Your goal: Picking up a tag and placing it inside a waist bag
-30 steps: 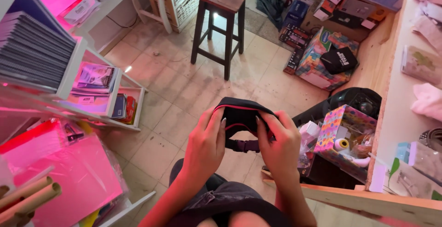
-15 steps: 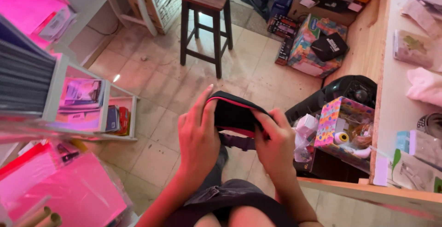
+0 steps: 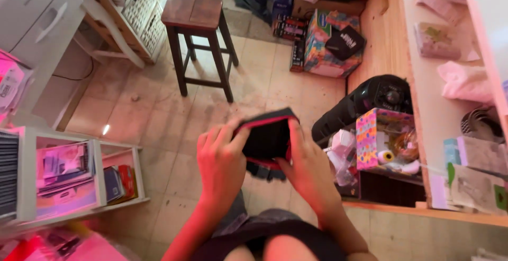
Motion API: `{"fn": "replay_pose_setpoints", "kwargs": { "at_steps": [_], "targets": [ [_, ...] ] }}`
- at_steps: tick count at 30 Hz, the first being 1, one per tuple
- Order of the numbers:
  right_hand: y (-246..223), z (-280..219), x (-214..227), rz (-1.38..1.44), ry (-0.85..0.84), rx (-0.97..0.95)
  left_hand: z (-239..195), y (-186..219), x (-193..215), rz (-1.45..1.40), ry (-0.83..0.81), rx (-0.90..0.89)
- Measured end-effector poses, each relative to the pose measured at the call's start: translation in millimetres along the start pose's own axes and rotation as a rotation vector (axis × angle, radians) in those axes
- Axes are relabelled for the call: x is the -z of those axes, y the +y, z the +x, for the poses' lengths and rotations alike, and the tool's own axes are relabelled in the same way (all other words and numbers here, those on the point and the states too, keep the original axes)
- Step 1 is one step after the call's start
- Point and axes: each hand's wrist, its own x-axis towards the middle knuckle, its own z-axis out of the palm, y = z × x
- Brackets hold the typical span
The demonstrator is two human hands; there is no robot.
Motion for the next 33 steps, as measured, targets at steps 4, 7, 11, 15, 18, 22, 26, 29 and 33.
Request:
{"fn": "replay_pose_setpoints", "kwargs": {
  "at_steps": [4,7,11,15,18,22,26,29,33],
  "targets": [
    [-23.2,42.7,-6.9,0.006,0.006,-0.026,37.2,-22.3,-4.4,0.006,-0.069,0.025],
    [-36.7,65.1,-14.9,0.082,0.155,-0.057,53.9,-45.2,-16.5,-0.08,0.009,-0.014],
    [-59.9,95.9,-8.6,0.126,0.317,-0.011,84.4,-69.0,-28.4,-0.119,0.028,-0.048],
    [-61.8,122.0,-11.1,0.185,0.477,0.011,109.1,-87.1,-48.4,-0.175,-0.018,-0.118],
    [-61.7,136.2,-13.4,0.125,0.562,-0.028,114.5,-103.5,-73.2,-0.239,-0.075,-0.152],
    [-39.0,152.4,-23.2,-0.024,0.619,-0.107,126.3,-117.6,-95.4,-0.3,-0.072,-0.183],
    [-31.1,176.5,-19.4,-0.075,0.733,-0.155,147.3,-117.0,-115.0,-0.565,-0.095,-0.189],
    [-9.3,195.1,-22.7,-0.095,0.752,-0.218,169.2,-115.3,-136.3,-0.634,-0.136,-0.191],
    [12.0,230.8,-17.8,-0.104,0.735,-0.273,199.7,-113.4,-179.2,-0.462,-0.086,-0.262]
  ]
}}
